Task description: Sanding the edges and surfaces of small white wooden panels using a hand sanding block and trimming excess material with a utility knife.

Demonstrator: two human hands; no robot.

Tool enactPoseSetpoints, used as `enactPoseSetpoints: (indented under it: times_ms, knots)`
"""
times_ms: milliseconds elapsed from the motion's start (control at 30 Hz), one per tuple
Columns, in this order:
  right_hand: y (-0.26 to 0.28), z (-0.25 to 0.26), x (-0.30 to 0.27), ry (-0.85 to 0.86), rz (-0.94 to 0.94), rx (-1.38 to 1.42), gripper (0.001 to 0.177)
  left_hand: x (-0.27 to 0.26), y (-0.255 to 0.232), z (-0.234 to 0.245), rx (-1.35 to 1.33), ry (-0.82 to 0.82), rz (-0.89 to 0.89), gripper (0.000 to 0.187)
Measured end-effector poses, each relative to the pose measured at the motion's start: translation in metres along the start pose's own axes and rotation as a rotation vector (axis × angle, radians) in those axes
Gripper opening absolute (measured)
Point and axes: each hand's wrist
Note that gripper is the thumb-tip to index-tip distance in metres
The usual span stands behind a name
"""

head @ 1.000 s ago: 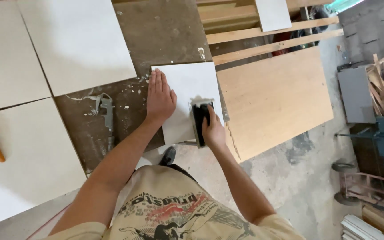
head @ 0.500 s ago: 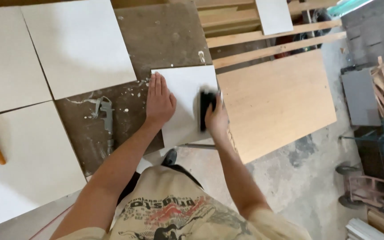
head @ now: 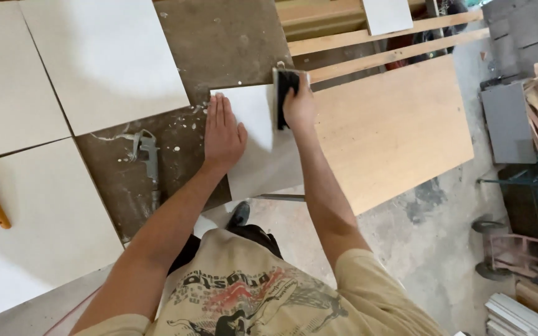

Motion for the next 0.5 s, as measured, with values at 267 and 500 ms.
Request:
enactPoseSetpoints:
  times_ms: [267,500]
  knots:
    - [0.037,0.042,-0.095,0.161,0.050,0.001,0.052,-0.005,0.003,-0.010,-0.002,-0.068,0.011,0.070]
    - [0.076,-0.036,-0.030,0.096,0.145,0.044,0.051,-0.003,0.000,-0.014,-0.050,0.008,0.043,0.070]
Point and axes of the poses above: each hand's wrist, its own x-axis towards the middle knuckle, its own z-axis out of the back of the hand, y = z × x, and after that the axes turned 11 degrees about x, right-handed
